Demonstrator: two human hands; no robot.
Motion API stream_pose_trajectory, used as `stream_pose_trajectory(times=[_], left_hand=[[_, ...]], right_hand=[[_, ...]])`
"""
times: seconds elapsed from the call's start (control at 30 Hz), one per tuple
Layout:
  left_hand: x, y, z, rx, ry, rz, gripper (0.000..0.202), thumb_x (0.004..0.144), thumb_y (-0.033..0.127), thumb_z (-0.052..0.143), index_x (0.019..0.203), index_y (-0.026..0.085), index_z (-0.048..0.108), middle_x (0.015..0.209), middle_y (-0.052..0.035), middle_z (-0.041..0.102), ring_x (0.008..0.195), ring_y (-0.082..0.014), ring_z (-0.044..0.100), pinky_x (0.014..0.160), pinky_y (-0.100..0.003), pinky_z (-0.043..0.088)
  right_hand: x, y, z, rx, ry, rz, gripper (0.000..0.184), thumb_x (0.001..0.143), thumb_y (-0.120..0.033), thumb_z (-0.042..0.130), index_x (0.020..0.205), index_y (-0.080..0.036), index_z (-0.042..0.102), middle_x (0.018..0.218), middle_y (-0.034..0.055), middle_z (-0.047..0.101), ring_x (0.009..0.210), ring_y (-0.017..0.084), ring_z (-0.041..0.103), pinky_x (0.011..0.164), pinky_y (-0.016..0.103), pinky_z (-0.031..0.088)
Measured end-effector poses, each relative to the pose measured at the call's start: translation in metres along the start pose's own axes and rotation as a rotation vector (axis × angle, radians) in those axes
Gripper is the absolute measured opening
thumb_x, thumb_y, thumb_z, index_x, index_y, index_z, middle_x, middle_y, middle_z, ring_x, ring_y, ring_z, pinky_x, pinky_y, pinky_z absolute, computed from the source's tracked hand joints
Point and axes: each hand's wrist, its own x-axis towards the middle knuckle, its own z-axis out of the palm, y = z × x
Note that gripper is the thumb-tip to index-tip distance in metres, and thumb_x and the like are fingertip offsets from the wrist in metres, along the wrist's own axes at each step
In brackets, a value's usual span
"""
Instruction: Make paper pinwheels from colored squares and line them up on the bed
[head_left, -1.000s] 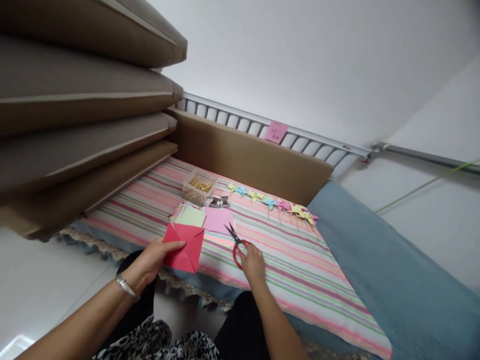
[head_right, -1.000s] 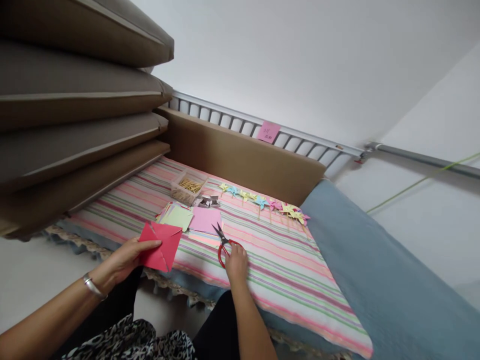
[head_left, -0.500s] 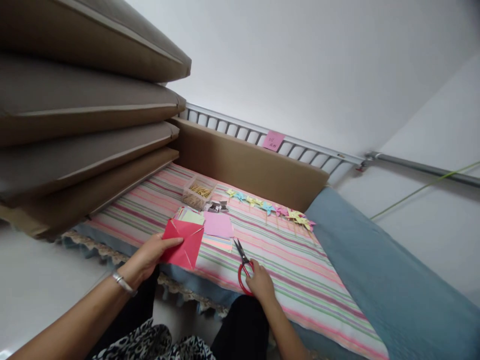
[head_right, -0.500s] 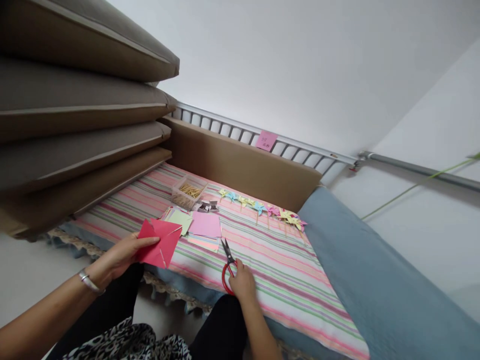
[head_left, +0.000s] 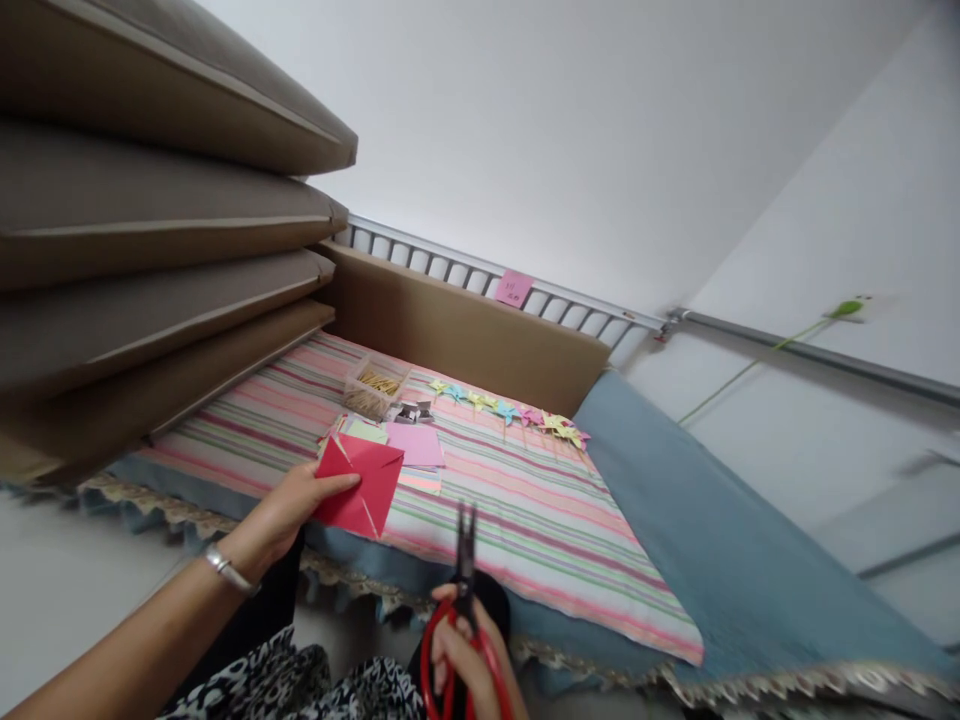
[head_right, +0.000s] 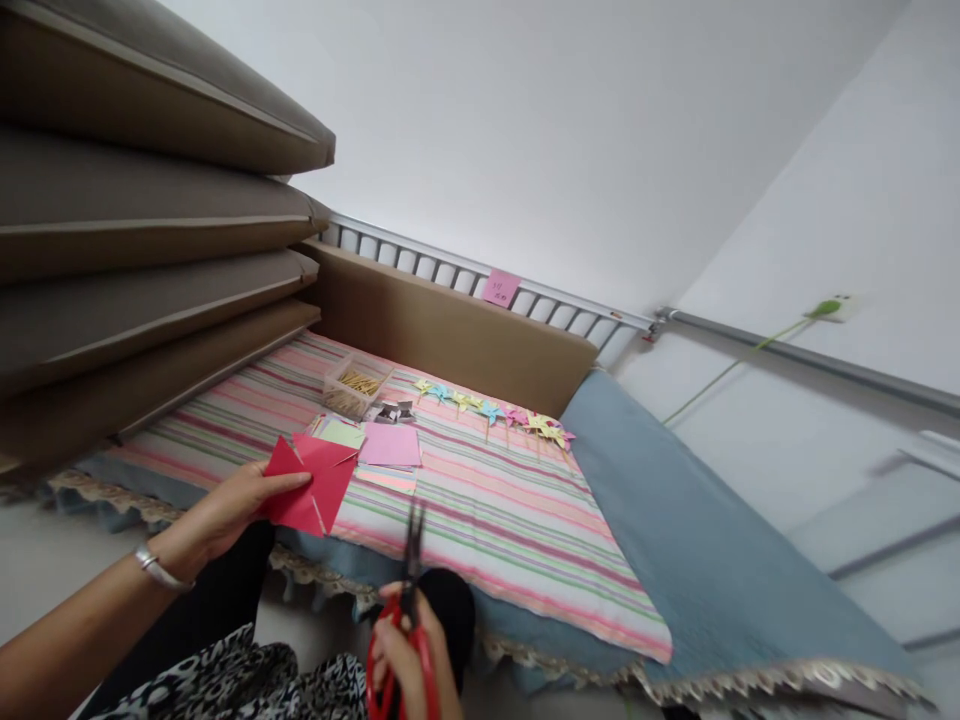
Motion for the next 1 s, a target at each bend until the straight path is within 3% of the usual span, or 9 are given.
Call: stream_pose_trajectory(times=[0.13,0.27,0.47,1.0], left_hand=[[-0.005,0.003,0.005,0.045,-0.003,0.013,0.035,0.058,0.029,0.08,0.086,0.01,0.071,0.082,-0.0135,0.076,0.068,-0.0237,0.07,0.062,-0.028,0.053],[-0.01,0.003,0.0,0.058,-0.022,0.014,0.036,0.059,0.031,0.079,0.086,0.009,0.071,0.081,-0.013,0.076,0.067,-0.0229,0.069,0.061,-0.027,0.052],[-0.012,-0.001,-0.001,-0.003,-0.055,-0.021,0.039,0.058,0.031,0.08,0.089,0.009,0.071,0.085,-0.0139,0.075,0.071,-0.0247,0.07,0.066,-0.029,0.053],[-0.013,-0.004,-0.009,-0.014,-0.14,-0.057,0.033,0.066,0.027,0.075,0.093,0.009,0.07,0.088,-0.0134,0.075,0.071,-0.0229,0.07,0.066,-0.028,0.054]], right_hand=[[-0.012,-0.016,0.022,-0.262,-0.125,-0.045,0.054,0.066,-0.051,0.072,0.107,-0.02,0.059,0.064,-0.0019,0.058,0.052,0.012,0.05,0.054,0.024,0.039],[-0.016,-0.023,0.025,-0.379,-0.173,-0.053,0.048,0.073,-0.057,0.063,0.1,-0.018,0.064,0.057,-0.0032,0.053,0.045,0.009,0.041,0.046,0.021,0.032],[-0.02,-0.024,0.032,-0.363,-0.184,-0.038,0.05,0.074,-0.064,0.056,0.094,-0.019,0.066,0.05,-0.0034,0.049,0.038,0.009,0.038,0.039,0.02,0.029],[-0.015,-0.035,0.036,-0.494,-0.157,-0.015,0.028,0.077,-0.044,0.061,0.089,-0.02,0.068,0.05,-0.0044,0.045,0.043,0.01,0.039,0.042,0.021,0.026]])
